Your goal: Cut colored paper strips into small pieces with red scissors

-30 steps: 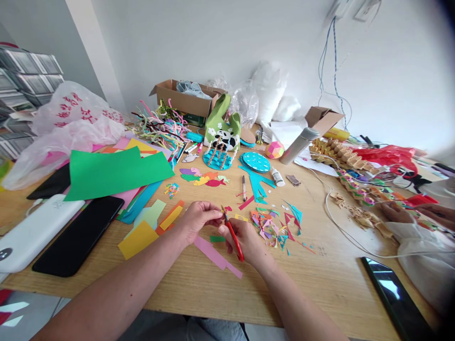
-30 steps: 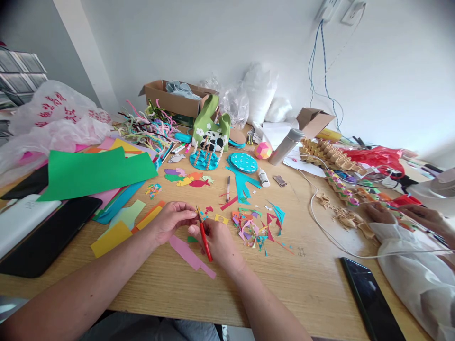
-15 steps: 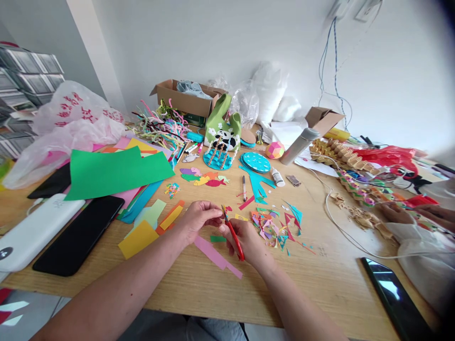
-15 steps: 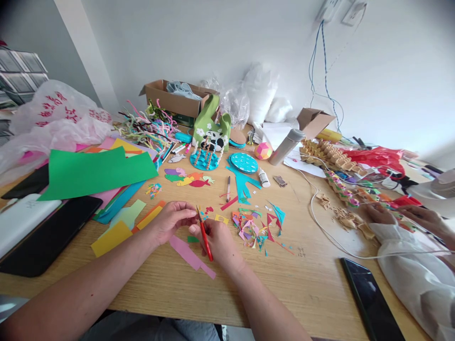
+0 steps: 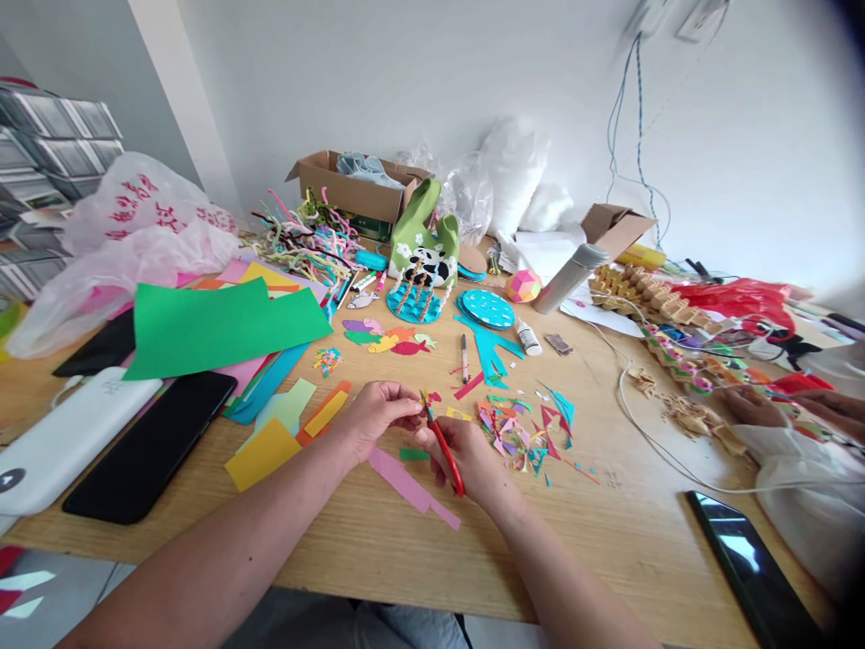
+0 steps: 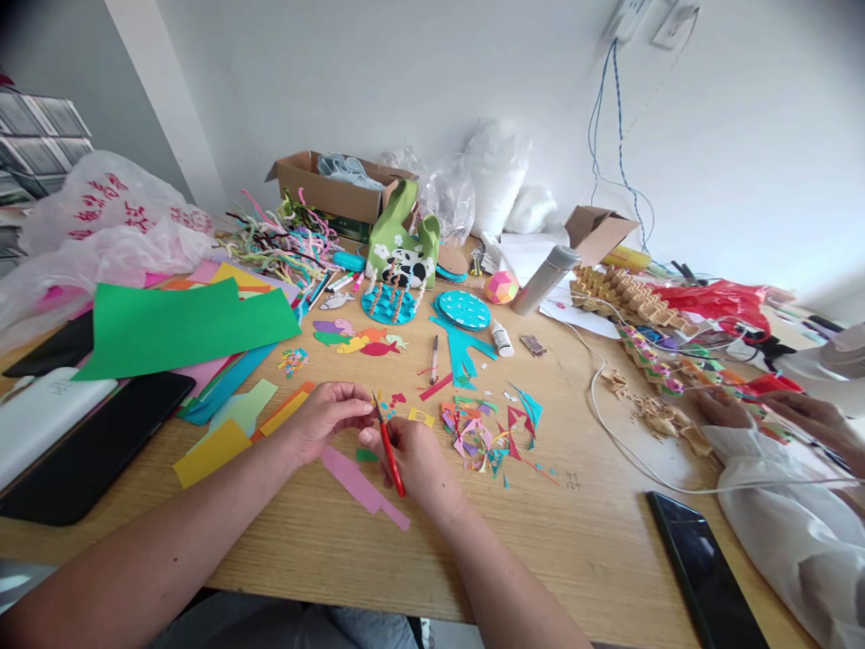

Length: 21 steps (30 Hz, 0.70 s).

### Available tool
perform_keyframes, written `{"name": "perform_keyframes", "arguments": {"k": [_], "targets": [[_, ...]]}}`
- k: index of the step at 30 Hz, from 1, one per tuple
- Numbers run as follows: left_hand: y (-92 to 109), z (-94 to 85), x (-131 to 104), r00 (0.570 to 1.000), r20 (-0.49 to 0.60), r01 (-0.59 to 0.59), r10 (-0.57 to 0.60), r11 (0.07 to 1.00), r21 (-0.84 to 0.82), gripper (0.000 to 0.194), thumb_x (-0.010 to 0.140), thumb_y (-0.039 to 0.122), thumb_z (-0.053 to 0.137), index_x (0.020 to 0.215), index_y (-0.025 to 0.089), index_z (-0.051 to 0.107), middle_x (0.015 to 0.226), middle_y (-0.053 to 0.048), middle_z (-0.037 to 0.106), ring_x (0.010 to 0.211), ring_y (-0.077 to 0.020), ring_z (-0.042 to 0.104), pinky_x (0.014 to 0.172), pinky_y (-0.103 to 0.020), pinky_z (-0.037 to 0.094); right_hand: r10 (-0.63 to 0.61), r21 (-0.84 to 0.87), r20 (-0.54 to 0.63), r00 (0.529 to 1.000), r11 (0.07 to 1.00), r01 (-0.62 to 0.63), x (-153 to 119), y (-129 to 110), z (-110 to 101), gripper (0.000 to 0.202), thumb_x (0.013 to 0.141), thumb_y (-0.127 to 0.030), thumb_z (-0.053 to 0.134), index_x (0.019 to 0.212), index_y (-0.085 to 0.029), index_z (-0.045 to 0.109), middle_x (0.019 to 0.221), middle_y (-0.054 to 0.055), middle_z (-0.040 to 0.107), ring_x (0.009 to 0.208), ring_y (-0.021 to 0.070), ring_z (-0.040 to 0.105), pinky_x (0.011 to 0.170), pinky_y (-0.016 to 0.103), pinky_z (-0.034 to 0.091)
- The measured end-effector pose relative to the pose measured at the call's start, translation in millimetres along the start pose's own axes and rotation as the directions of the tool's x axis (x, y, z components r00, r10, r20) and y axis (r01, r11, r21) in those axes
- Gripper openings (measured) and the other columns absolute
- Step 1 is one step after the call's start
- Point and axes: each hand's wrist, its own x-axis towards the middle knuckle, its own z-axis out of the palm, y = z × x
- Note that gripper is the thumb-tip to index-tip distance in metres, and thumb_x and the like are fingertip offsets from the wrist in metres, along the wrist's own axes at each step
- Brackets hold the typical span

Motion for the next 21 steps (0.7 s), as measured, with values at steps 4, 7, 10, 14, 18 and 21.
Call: {"name": "perform_keyframes", "arguments": {"k": [4,7,10,14,18,21], "targets": [[-1.0,-1.6,0.7,1.000,0.010,-0.019,0.019,1.000,0.010,0.017,0.057,0.023,0.074,0.067,0.012,0.067,0.062,-0.003,0.069,0.059,-0.0128,0.063,0.063,-0.026,0.049,0.002,0.000,0.003,1.000,1.000,-0.002,0.2,2.4,0.2,0.044,0.082,-0.058,0.057,0.065,-0.019,0.048,0.044,-0.002,0.054,0.033,0.0105,0.049,0.032,0.018,0.031],[-1.0,-1.6,0.7,1.000,0.009,-0.020,0.019,1.000,0.016,0.016,0.057,0.023,0.074,0.067,0.012,0.066,0.062,-0.003,0.068,0.059,-0.0127,0.063,0.063,-0.026,0.049,-0.001,-0.017,-0.001,1.000,1.000,0.001,0.2,2.6,0.0,0.044,0.083,-0.058,0.056,0.065,-0.019,0.048,0.044,-0.001,0.054,0.033,0.0106,0.049,0.033,0.018,0.031],[-0.4,-0.4,0.2,1.000,0.000,-0.020,0.020,0.999,0.030,0.015,0.057,0.022,0.073,0.066,0.012,0.066,0.061,-0.002,0.068,0.058,-0.0124,0.062,0.062,-0.025,0.049,-0.011,-0.036,-0.007,1.000,0.999,0.011,0.7,2.8,-0.1,0.043,0.082,-0.057,0.057,0.066,-0.019,0.048,0.045,-0.001,0.055,0.036,0.0118,0.052,0.034,0.018,0.032],[0.3,0.6,-0.1,1.000,-0.001,-0.029,0.029,0.998,0.058,0.013,0.057,0.021,0.072,0.064,0.012,0.066,0.061,-0.002,0.067,0.058,-0.0118,0.062,0.063,-0.025,0.049,-0.019,-0.054,-0.008,1.000,0.998,0.018,1.9,3.5,0.1,0.042,0.083,-0.056,0.057,0.067,-0.018,0.049,0.046,-0.001,0.055,0.038,0.0122,0.054,0.035,0.019,0.033],[0.2,-0.2,0.1,0.999,0.006,-0.038,0.038,0.996,0.076,0.013,0.059,0.022,0.071,0.065,0.013,0.066,0.061,-0.002,0.067,0.058,-0.0119,0.062,0.064,-0.025,0.049,0.006,-0.004,0.006,1.000,1.000,-0.006,2.2,4.2,0.0,0.042,0.082,-0.057,0.057,0.068,-0.019,0.048,0.047,-0.002,0.055,0.037,0.0124,0.054,0.034,0.018,0.033],[-0.1,-0.7,-0.1,0.999,-0.004,-0.048,0.049,0.995,0.087,0.013,0.059,0.022,0.071,0.065,0.013,0.065,0.061,-0.002,0.066,0.058,-0.0125,0.062,0.065,-0.027,0.050,0.006,-0.010,0.008,1.000,1.000,-0.006,1.7,4.8,0.0,0.041,0.082,-0.056,0.058,0.068,-0.019,0.048,0.047,-0.002,0.055,0.036,0.0116,0.053,0.034,0.018,0.033]]}}
